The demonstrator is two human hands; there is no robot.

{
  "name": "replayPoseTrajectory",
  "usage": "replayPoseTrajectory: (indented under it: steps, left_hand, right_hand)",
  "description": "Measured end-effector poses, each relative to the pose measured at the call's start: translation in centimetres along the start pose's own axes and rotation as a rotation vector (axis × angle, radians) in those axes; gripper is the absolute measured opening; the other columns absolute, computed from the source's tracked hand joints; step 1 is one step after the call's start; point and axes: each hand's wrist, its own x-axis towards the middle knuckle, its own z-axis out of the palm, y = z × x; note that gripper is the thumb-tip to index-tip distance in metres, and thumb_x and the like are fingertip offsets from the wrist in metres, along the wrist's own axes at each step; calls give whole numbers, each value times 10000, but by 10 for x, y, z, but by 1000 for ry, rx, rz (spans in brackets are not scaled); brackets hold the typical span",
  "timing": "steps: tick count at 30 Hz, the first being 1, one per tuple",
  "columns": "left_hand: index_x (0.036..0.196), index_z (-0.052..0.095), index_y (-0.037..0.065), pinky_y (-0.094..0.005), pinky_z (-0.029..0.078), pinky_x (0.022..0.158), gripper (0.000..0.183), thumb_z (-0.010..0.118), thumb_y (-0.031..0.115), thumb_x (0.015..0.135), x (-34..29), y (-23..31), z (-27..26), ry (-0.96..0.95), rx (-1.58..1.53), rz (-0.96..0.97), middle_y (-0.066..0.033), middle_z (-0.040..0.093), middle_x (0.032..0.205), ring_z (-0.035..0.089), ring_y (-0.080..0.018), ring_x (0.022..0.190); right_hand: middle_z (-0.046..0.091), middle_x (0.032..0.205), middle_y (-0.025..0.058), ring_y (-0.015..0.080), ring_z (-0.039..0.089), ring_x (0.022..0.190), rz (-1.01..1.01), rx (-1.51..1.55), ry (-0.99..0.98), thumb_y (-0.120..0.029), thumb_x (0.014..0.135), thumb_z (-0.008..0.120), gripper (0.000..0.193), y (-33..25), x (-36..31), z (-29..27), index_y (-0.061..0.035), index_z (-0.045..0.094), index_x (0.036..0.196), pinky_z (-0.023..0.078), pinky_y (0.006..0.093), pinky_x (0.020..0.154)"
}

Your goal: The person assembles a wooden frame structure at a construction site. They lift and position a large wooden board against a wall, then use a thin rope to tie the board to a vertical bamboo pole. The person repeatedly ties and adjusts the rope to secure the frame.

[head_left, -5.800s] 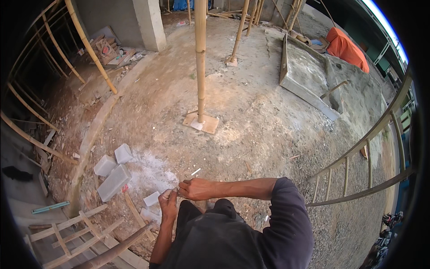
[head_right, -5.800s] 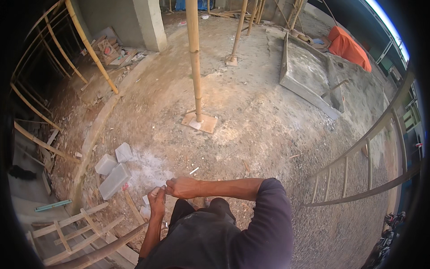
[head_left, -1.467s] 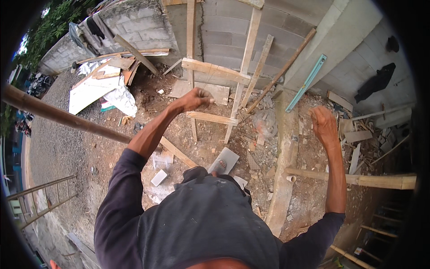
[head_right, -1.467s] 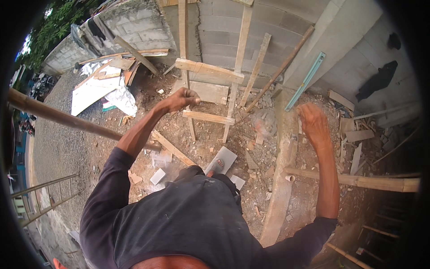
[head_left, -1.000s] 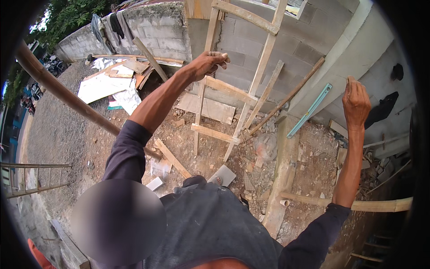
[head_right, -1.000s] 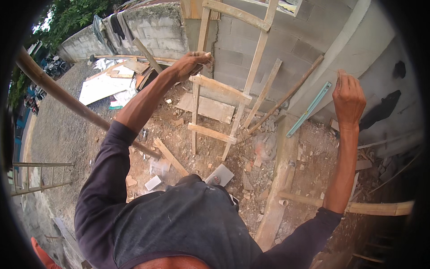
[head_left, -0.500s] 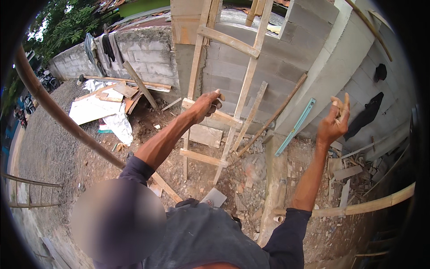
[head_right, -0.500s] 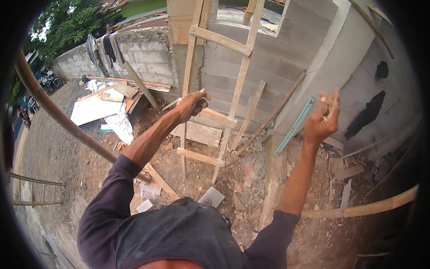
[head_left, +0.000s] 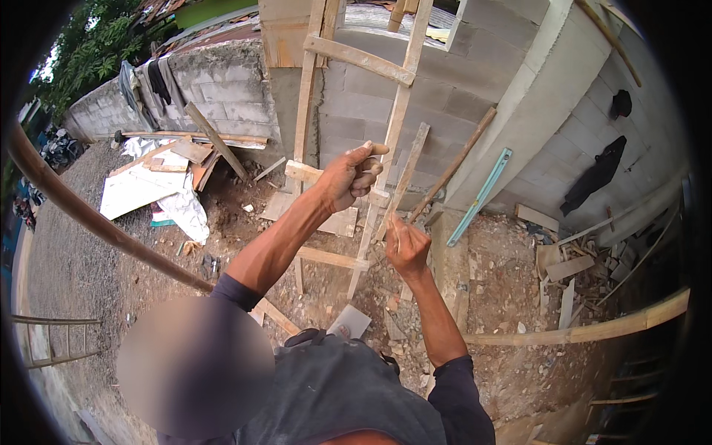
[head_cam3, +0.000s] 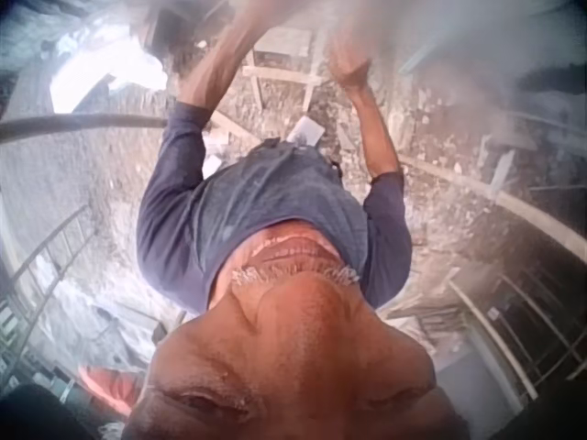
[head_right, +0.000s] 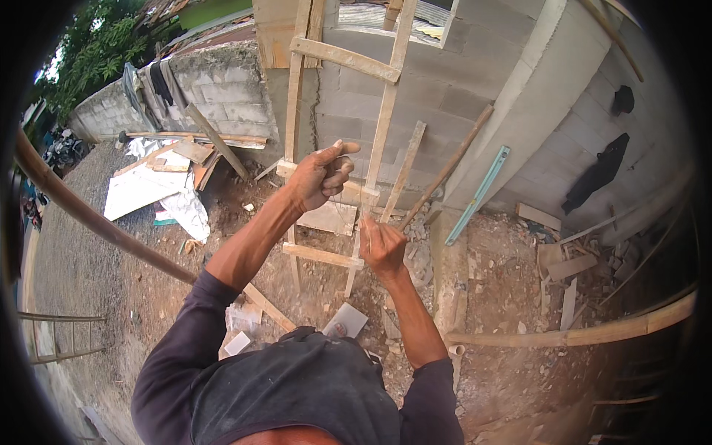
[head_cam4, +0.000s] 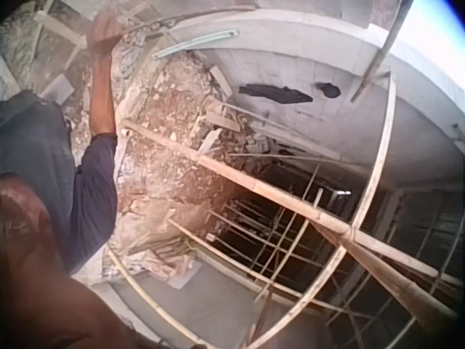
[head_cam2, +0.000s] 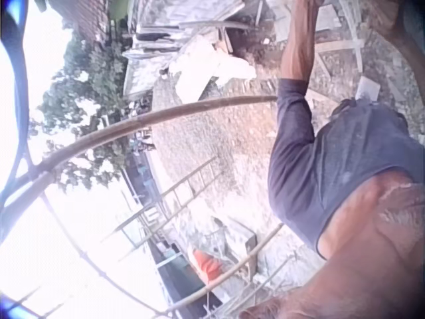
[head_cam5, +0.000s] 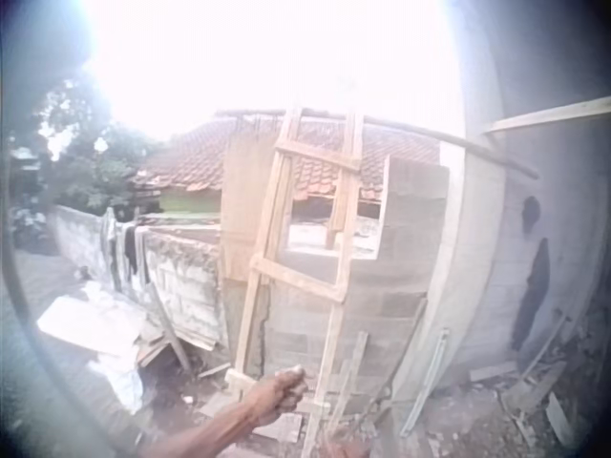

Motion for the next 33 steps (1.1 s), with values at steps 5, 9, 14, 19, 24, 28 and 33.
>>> replayPoseTrajectory:
  steps: [5,9,14,19,24,28,33]
  left_hand:
    - [1000,703,25,-217,300,514,215,616,221,1011,-2,22,-33,191,675,242,70,496,724,362,-22,597]
    - [1069,716,-62,-344,505,894,269,593,168,1004,-5,17,-34,209,999,227,-103,740,966,642,-153,948]
    - [1043,690,-20,-276,426,652,249,581,205,1032,-8,-16,-27,123,987,178,38,578,796,457,-68,706]
    - [1142,662,-18,-304,435,717,387,520,333,1060,-18,-42,-1,55,1054,84,17,522,784,458,-113,751]
    - [1241,638,7,-360,470,779,577,420,509,1058,-29,-48,-19,193,1101,143,-72,582,853,552,-192,825]
    - [1214,630,5,-340,443,759,625,384,559,1060,-40,-61,-19,54,1093,69,-37,509,829,488,-163,812]
    - [1159,642,2,-349,438,697,675,402,619,1030,-43,-80,7,-126,1124,-7,-25,490,769,470,-168,735]
  right_hand:
    - [638,672,127,284,642,569,68,3,-122,23,840,714,262,15,-54,-23,39,656,1095,481,385,502]
    - [697,764,157,308,684,656,192,212,-325,-35,871,709,252,11,-79,-35,48,656,1104,527,357,578]
    - [718,789,96,185,687,774,1093,925,-407,-151,920,702,347,-18,-36,-43,71,643,1181,528,307,686]
    - [615,698,14,89,537,590,1250,1098,-421,-247,961,656,377,-4,-15,-24,57,635,1183,442,253,538]
    - [517,637,-20,45,380,457,1505,1182,-25,-273,1000,606,297,27,-31,-48,13,652,1064,291,212,383]
    - [514,662,-33,21,351,449,1303,1103,187,-281,994,628,289,33,18,-68,-4,659,1068,275,193,373]
    - [506,700,-62,-1,342,488,1198,1106,-68,-291,962,695,288,30,96,-47,-10,686,1024,256,172,390]
